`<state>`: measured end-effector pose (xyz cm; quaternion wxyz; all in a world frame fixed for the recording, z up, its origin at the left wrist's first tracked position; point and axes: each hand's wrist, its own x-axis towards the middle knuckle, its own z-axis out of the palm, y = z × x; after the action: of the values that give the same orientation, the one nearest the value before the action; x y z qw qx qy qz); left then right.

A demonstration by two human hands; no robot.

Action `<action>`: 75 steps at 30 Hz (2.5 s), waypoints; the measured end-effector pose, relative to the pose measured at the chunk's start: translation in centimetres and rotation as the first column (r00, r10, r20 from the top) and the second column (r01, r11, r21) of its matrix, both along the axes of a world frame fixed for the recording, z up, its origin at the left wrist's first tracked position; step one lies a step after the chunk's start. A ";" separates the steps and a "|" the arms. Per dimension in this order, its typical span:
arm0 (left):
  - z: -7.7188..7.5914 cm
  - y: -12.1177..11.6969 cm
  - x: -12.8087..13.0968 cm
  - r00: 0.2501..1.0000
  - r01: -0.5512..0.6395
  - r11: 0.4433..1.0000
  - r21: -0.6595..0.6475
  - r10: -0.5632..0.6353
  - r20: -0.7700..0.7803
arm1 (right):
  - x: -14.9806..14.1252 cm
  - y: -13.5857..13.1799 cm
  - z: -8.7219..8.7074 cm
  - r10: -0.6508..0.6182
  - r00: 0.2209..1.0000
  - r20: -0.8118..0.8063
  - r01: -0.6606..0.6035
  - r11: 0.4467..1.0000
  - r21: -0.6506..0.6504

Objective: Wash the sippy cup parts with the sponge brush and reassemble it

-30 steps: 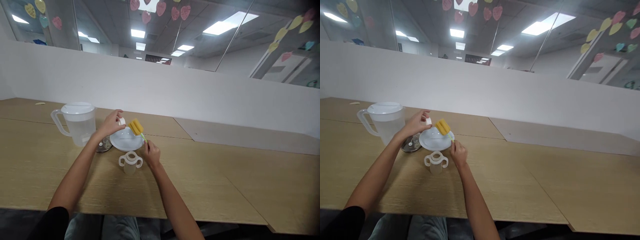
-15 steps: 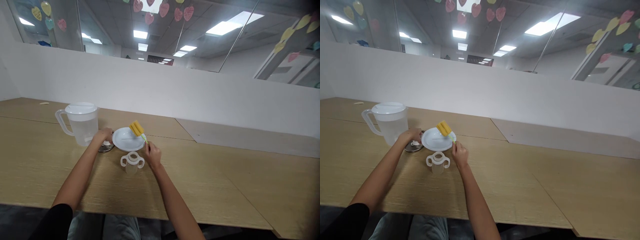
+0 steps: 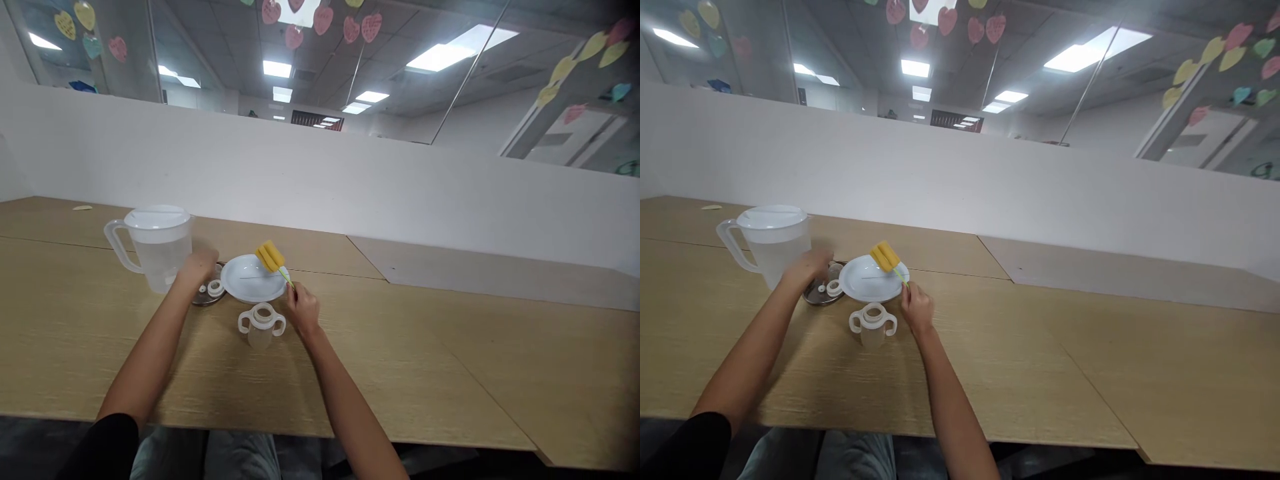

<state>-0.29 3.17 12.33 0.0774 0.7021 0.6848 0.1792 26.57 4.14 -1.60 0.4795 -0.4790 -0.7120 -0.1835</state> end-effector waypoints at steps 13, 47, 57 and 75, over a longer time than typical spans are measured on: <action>-0.7 -6.3 11.7 0.763 0.555 0.763 -0.332 -0.626 -0.163 | 0.0 -0.2 0.8 -0.054 0.996 -0.073 0.048 0.995 -0.087; -1.2 -1.7 11.2 0.553 0.135 0.853 0.505 -0.488 0.676 | -1.3 -0.9 5.0 0.032 -0.004 -0.999 -0.900 0.435 0.017; 0.2 -0.2 4.5 0.976 0.215 0.697 0.684 -0.137 -0.168 | -1.3 -2.9 5.0 0.188 0.924 -0.334 -0.302 0.893 -0.333; -0.5 0.2 6.9 0.739 0.644 0.621 0.447 -0.352 -0.574 | -0.5 -1.5 3.6 0.187 0.971 -0.145 -0.206 0.971 -0.122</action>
<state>6.57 3.41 11.82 -0.2639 0.8732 0.3554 0.2039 26.05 2.68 1.96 0.5079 -0.4488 -0.7333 -0.0538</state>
